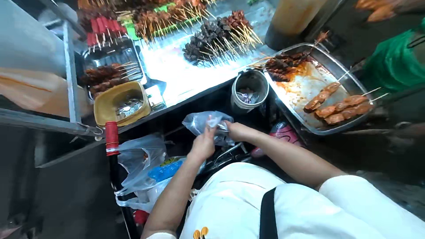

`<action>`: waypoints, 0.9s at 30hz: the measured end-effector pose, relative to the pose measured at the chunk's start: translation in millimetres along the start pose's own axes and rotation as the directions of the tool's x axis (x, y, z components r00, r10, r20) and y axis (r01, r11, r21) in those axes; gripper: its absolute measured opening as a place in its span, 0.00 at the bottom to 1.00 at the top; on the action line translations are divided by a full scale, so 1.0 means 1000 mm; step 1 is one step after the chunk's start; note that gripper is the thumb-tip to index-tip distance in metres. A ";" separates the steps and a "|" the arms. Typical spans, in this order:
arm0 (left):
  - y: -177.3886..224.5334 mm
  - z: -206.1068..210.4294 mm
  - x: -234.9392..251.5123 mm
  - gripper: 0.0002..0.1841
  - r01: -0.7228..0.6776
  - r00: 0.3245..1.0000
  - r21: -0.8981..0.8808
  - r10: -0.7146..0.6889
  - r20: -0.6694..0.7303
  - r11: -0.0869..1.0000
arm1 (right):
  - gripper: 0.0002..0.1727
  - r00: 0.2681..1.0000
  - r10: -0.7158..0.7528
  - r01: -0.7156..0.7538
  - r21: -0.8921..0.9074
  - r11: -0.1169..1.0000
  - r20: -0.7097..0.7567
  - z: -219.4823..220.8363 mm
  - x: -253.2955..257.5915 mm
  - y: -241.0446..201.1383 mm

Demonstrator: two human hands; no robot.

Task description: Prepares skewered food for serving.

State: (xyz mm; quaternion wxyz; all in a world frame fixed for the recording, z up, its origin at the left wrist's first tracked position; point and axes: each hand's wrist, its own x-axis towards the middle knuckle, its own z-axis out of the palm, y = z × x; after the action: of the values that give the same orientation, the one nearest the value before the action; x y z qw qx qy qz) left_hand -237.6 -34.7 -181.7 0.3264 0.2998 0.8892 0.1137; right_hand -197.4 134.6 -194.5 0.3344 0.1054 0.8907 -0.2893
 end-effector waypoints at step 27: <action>-0.114 0.034 -0.034 0.54 0.125 0.992 -0.594 -0.093 0.084 0.794 | 0.13 0.660 -0.656 0.748 -0.398 0.531 0.366 -0.076 0.100 -0.268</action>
State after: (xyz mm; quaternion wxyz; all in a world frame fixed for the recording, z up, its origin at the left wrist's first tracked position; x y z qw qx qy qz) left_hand -247.5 -145.5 -235.1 0.4325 0.1325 0.8152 0.3617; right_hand -415.6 -38.6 -94.7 0.2793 -0.3820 0.8669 -0.1566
